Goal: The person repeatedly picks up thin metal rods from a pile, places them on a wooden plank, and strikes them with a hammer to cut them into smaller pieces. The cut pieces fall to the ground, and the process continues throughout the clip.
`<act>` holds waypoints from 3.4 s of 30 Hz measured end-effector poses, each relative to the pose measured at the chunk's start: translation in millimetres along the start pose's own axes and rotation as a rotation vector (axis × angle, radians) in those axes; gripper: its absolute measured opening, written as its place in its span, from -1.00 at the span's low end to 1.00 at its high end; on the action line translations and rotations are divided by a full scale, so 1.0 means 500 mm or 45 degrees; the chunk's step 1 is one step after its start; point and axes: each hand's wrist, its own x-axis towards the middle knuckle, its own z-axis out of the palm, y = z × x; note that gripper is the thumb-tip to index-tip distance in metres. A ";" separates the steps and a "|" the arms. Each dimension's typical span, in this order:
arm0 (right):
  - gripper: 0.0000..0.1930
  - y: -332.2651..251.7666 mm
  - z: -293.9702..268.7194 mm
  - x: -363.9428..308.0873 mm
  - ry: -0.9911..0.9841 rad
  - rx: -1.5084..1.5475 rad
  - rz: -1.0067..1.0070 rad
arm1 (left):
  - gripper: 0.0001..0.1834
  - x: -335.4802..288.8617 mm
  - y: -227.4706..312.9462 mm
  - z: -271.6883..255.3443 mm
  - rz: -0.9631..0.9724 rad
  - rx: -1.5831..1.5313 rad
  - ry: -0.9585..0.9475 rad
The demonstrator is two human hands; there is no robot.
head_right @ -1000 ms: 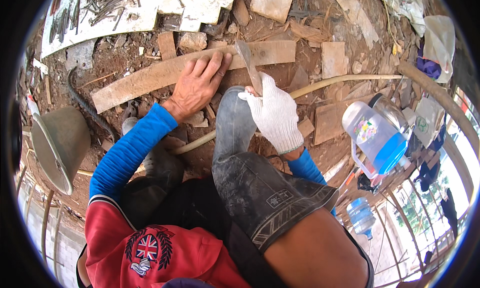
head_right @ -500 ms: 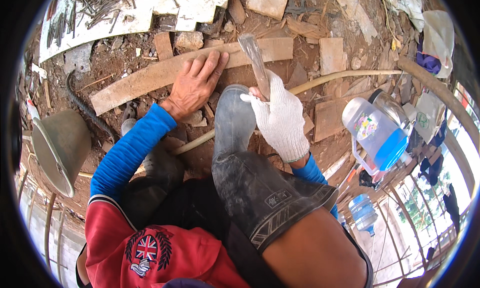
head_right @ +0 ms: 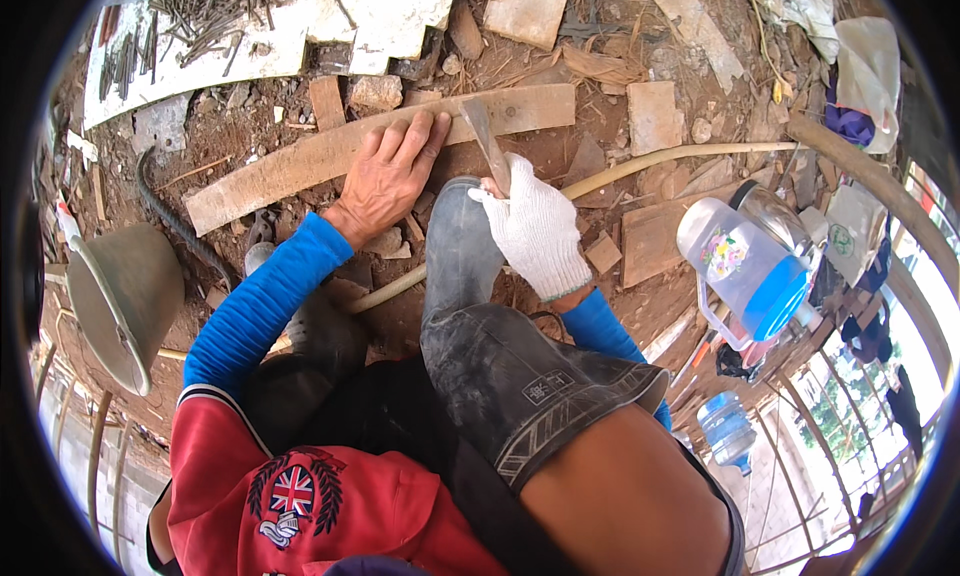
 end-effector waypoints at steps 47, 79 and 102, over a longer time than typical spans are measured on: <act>-0.70 0.001 -0.024 -0.011 -0.136 0.319 0.111 | -0.80 0.077 -0.018 -0.051 -0.544 -0.576 0.159; -0.57 -0.014 -0.034 0.023 -0.183 0.428 0.280 | -0.89 0.096 -0.526 -0.141 -0.929 -0.190 0.877; -0.63 -0.048 -0.048 0.084 -0.291 0.361 0.399 | -0.86 0.127 -0.489 -0.136 -0.661 -0.100 0.536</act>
